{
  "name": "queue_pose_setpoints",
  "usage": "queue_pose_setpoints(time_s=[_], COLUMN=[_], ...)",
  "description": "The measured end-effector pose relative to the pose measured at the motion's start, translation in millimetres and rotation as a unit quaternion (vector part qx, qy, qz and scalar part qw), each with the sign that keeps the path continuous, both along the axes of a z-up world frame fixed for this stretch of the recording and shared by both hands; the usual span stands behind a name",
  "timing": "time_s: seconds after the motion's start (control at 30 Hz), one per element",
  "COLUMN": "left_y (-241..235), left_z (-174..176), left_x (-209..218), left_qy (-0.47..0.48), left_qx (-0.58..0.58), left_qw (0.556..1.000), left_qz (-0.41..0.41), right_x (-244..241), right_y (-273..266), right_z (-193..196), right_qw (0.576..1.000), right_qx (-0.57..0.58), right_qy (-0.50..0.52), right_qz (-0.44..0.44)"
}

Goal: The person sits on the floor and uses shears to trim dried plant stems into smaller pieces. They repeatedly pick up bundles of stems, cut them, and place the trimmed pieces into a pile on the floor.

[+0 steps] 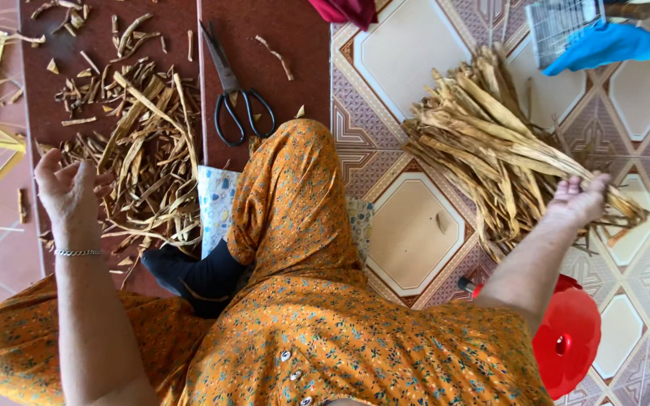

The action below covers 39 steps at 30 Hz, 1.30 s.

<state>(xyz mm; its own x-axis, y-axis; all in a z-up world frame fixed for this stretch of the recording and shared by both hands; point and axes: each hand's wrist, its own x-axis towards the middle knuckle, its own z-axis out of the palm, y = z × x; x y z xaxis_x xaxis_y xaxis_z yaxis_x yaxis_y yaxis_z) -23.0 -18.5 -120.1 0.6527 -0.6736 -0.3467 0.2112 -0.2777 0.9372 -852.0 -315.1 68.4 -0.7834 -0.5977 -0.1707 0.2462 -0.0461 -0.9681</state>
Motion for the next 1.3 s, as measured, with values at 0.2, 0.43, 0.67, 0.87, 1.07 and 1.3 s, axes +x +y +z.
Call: queue_pose_setpoints(time_s=[0.2, 0.43, 0.67, 0.87, 1.07, 1.3], left_y=[10, 30, 38, 36, 45, 72], left_z=[-5, -58, -105, -112, -95, -92], left_x=[-10, 14, 0, -63, -90, -5], left_qy=[0.039, -0.193, -0.004, -0.256, -0.389, -0.408], left_qx=[0.036, 0.093, 0.107, 0.396, 0.437, 0.529], left_qw=[0.998, 0.974, 0.987, 0.833, 0.739, 0.724], left_qz=[0.037, 0.077, 0.118, -0.288, -0.335, -0.172], right_x=[-4, 47, 145, 320, 503, 602], right_y=[18, 37, 19, 6, 57, 74], right_z=[-1, -18, -2, -29, -53, -93], right_qw=[0.989, 0.97, 0.835, 0.726, 0.535, 0.602], right_qx=[0.077, 0.212, 0.199, 0.062, -0.204, -0.038], right_qy=[-0.124, 0.111, 0.46, 0.429, 0.425, 0.105], right_qz=[-0.02, 0.026, 0.226, 0.534, 0.701, 0.791])
